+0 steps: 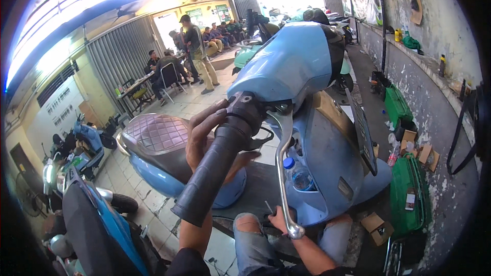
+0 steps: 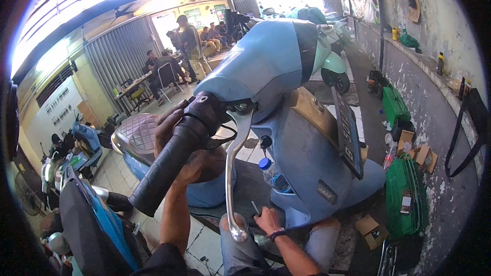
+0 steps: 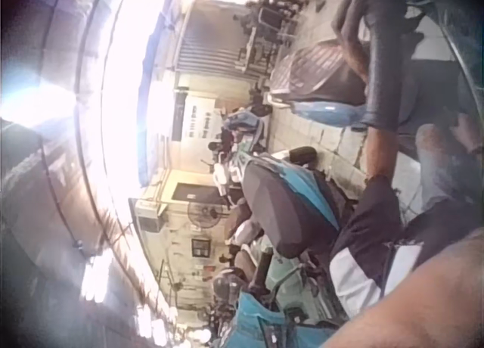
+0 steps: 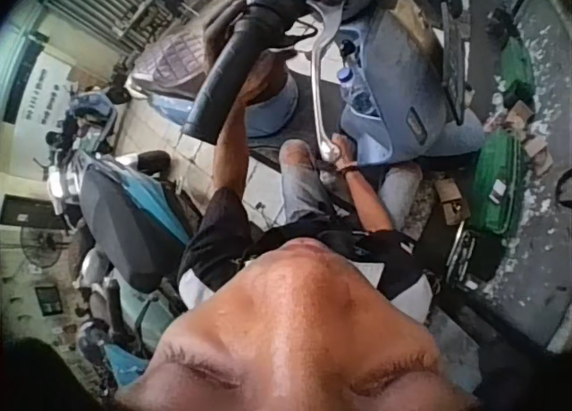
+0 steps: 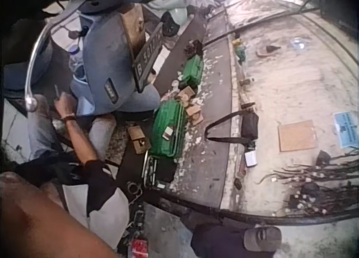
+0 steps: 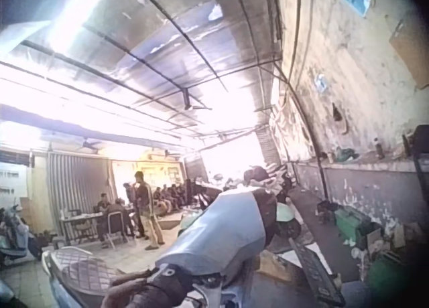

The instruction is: The person wraps tape around the wiring near the scooter brake lever, attaches the handlebar throttle grip, and tightens screws on the handlebar assembly using an allen key.

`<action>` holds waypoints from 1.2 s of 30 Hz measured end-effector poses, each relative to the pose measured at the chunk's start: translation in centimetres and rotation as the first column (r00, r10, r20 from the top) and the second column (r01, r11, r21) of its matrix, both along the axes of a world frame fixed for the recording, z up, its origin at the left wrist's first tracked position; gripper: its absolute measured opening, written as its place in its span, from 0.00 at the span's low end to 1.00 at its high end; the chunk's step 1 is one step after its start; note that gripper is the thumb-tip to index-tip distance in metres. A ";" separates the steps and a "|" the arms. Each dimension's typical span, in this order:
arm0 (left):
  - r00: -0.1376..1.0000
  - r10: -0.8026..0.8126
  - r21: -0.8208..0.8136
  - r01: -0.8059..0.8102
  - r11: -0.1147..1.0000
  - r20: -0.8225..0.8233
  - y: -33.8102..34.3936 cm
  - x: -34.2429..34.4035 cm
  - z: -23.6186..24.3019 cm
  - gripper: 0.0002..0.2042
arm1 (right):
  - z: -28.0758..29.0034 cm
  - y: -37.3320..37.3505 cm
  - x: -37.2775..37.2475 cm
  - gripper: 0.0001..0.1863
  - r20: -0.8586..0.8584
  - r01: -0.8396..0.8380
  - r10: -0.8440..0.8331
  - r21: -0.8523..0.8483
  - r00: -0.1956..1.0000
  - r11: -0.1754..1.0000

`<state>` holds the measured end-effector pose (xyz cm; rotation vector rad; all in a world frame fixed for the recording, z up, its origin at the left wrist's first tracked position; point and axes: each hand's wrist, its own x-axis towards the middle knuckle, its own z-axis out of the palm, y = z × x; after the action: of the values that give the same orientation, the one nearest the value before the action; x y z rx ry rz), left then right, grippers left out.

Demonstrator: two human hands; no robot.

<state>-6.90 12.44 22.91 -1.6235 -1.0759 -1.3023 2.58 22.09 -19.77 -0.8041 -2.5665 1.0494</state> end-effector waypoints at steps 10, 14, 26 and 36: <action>0.991 -0.020 0.035 0.016 0.999 0.129 0.5 1.0 -0.8 0.38 | 10.6 -3.0 11.7 0.13 -0.312 -0.202 0.101 -0.308 0.945 0.930; 0.983 -0.042 0.050 0.033 0.998 0.178 0.8 1.6 -1.0 0.38 | 14.6 -3.6 14.1 0.13 -0.411 -0.215 0.101 -0.243 0.906 0.946; 0.928 -0.148 0.062 0.135 0.989 0.343 1.7 1.9 -2.5 0.39 | 17.1 -3.9 16.7 0.13 -0.411 -0.192 0.026 -0.367 0.911 0.910; 0.880 -0.397 0.229 0.343 0.911 0.262 4.5 1.4 -2.4 0.56 | 32.4 -5.6 19.4 0.09 -0.840 0.180 0.446 0.512 0.309 0.840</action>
<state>-5.46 16.95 20.48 -1.5776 -0.8101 -1.8981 22.03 16.50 12.63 0.2499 -1.6342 0.4751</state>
